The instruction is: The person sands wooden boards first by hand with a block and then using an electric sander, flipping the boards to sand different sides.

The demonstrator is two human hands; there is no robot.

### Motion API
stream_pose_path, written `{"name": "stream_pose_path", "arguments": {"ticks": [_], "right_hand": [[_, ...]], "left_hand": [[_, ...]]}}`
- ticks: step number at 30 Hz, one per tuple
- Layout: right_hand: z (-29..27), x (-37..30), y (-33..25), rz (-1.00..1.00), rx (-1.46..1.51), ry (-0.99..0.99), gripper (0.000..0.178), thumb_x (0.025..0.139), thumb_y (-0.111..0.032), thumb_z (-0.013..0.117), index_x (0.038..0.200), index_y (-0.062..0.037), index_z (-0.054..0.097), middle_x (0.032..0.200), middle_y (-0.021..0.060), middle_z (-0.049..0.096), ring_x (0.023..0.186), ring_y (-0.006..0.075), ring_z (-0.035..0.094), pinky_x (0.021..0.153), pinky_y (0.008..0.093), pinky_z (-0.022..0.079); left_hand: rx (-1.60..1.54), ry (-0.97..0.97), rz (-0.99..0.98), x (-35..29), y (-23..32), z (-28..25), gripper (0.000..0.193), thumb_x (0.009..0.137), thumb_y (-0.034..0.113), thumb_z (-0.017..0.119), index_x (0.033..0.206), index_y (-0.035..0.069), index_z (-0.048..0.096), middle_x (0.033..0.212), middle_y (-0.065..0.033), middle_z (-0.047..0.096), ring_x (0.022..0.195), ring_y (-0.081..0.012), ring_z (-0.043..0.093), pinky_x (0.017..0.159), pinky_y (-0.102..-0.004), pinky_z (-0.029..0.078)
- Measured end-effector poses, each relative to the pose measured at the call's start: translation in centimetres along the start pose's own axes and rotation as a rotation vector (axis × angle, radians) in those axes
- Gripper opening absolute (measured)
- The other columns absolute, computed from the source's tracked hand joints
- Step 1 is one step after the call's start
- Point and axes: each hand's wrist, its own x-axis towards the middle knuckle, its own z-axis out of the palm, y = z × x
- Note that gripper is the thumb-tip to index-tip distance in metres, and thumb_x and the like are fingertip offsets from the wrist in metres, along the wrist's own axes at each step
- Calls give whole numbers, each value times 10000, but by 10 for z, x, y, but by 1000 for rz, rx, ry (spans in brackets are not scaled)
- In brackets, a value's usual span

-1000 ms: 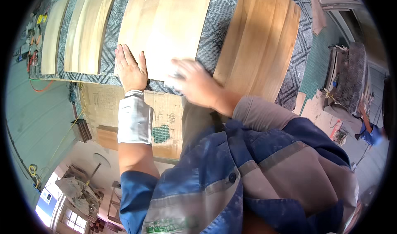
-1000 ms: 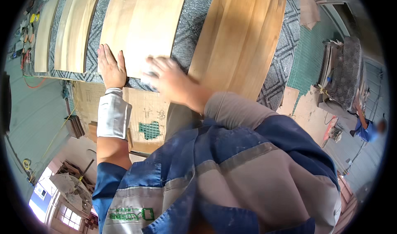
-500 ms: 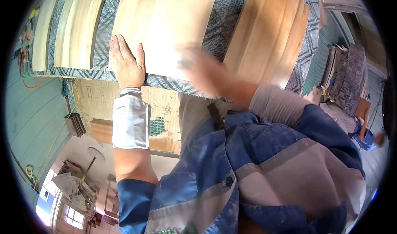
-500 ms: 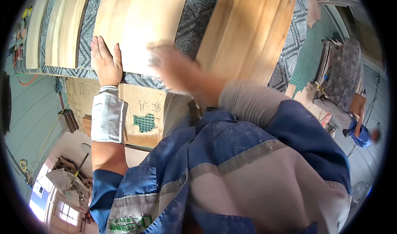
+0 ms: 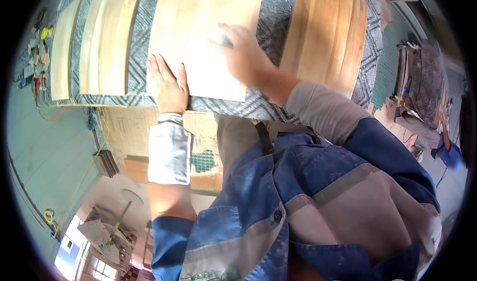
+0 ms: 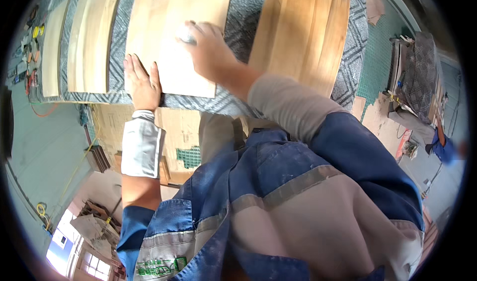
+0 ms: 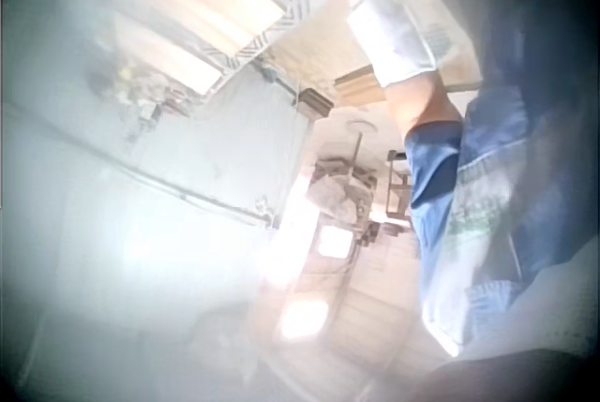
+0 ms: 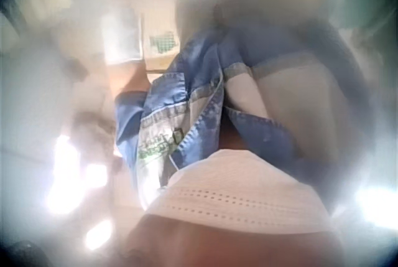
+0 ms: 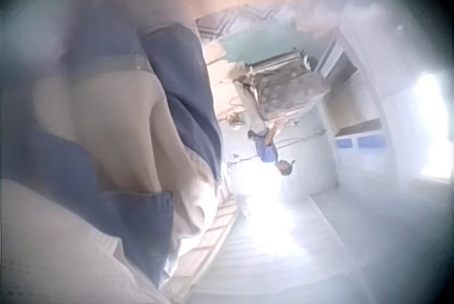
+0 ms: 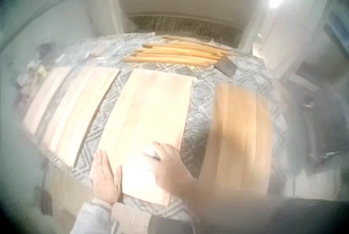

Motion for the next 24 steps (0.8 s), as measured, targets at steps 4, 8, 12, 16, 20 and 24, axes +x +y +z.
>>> {"name": "stream_pose_path", "arguments": {"ticks": [4, 8, 12, 16, 20, 24], "right_hand": [[21, -47, -58, -173, 116, -246, 417, 900, -93, 600, 1309, -74, 677, 1460, 208, 534, 1302, 374, 516, 1085, 518, 405], [3, -25, -58, 9, 469, -293, 332, 900, -121, 658, 1227, -114, 710, 1397, 184, 592, 1322, 363, 536, 1122, 501, 430], [-4, -8, -45, -3, -57, -365, 413, 920, -155, 669, 1332, -180, 669, 1460, 212, 532, 1337, 405, 526, 1105, 519, 454], [2, -39, -90, -96, 161, -403, 457, 919, -167, 692, 1371, -218, 654, 1506, 209, 483, 1356, 401, 506, 1127, 517, 431], [-15, 5, -30, 263, 153, -158, 500, 918, -154, 706, 1410, -206, 633, 1463, 199, 501, 1300, 420, 540, 1118, 478, 447], [-22, 20, -3, 421, -75, -15, 512, 887, -121, 736, 1389, -165, 642, 1474, 237, 482, 1319, 425, 537, 1100, 484, 469]], "left_hand": [[-388, -202, -168, 2, -13, -13, 642, 1118, 408, 372, 1580, -36, 347, 1661, -255, 288, 1556, -399, 243, 1274, -468, 186], [-960, -204, -453, 19, -38, -53, 524, 1126, 373, 438, 1430, -31, 575, 1482, -157, 576, 1361, -272, 545, 1161, -367, 407], [-1317, -244, -788, 39, -82, -48, 346, 1077, 251, 597, 1236, -48, 672, 1201, -106, 705, 1062, -144, 659, 962, -279, 514], [-1219, -438, -746, 69, -85, -43, 357, 982, 300, 755, 1039, -44, 678, 864, 19, 667, 741, -55, 533, 685, -232, 461], [-686, -472, -442, 79, -82, -35, 519, 788, 413, 906, 914, -29, 665, 763, -65, 676, 661, -138, 604, 662, -282, 513], [-695, -494, -484, 90, -79, -25, 577, 852, 510, 817, 862, -46, 666, 755, -113, 689, 684, -192, 630, 677, -335, 521]]}}
